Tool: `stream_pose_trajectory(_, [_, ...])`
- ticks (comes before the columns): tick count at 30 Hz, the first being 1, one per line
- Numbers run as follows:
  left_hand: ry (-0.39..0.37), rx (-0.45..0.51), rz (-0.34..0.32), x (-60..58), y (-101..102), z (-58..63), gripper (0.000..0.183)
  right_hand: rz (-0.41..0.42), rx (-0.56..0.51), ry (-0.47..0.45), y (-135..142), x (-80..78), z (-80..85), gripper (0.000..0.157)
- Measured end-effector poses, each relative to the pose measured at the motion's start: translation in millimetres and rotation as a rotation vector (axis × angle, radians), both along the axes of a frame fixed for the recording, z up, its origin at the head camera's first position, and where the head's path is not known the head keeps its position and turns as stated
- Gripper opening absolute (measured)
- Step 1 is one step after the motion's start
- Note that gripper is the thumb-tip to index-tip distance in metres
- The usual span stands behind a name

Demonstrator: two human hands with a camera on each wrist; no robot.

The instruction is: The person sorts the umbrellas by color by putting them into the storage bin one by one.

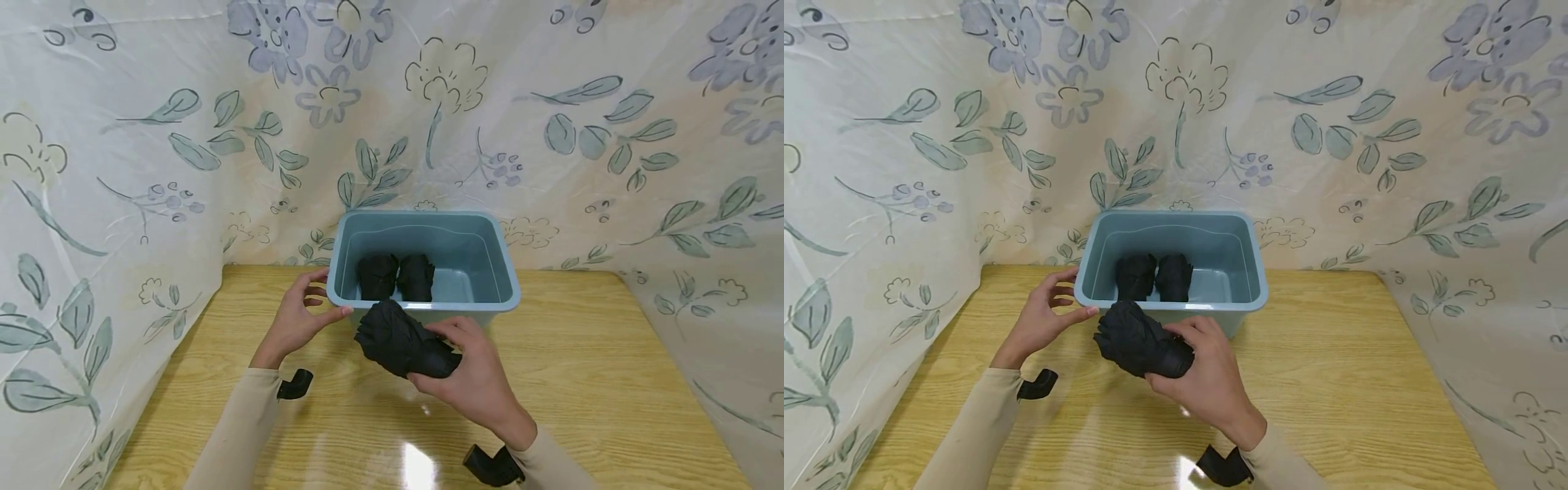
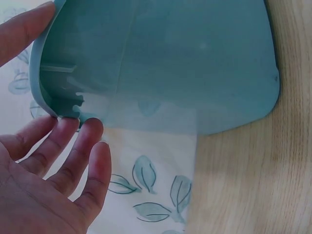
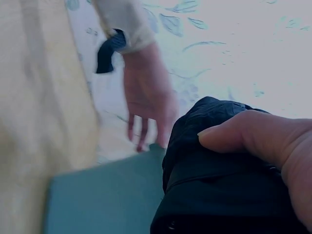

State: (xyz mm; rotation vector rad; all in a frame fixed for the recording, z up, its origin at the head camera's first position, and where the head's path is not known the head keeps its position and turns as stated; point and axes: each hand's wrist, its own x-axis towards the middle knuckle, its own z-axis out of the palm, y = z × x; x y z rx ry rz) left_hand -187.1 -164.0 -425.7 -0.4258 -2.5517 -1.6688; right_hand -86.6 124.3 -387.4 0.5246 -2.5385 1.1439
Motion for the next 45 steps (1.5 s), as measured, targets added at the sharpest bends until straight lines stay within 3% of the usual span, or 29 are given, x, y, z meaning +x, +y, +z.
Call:
stream_pose_trajectory(11, [-0.015, 0.001, -0.004, 1.4, 0.2, 1.8, 0.078, -0.073, -0.010, 0.096, 20.9, -46.6, 55.5, 0.061])
stream_pose_trajectory(17, [-0.020, 0.003, -0.001, 1.3, 0.1, 1.5, 0.079, -0.148, -0.004, 0.068, 27.8, -77.9, 77.9, 0.064])
stream_pose_trajectory(22, [-0.022, -0.005, 0.002, 1.1, 0.7, 1.3, 0.079, -0.217, -0.015, 0.009, 35.2, -109.6, 87.5, 0.063])
stream_pose_trajectory(27, [-0.026, -0.003, 0.001, 1.0, 0.6, 1.0, 0.078, -0.266, 0.017, -0.086, 42.2, -140.6, 85.7, 0.061])
stream_pose_trajectory(32, [-0.027, -0.006, 0.000, 0.8, 1.1, 1.2, 0.078, -0.321, 0.098, -0.212, 45.0, -161.5, 76.2, 0.060])
stream_pose_trajectory(38, [-0.028, -0.005, 0.000, 1.0, 1.2, 1.0, 0.079, -0.369, 0.195, -0.328, 49.2, -177.6, 54.5, 0.051])
stream_pose_trajectory(45, [-0.024, -0.005, 0.004, 1.2, 0.5, 0.8, 0.079, -0.403, 0.269, -0.396, 51.8, -184.8, 36.3, 0.053])
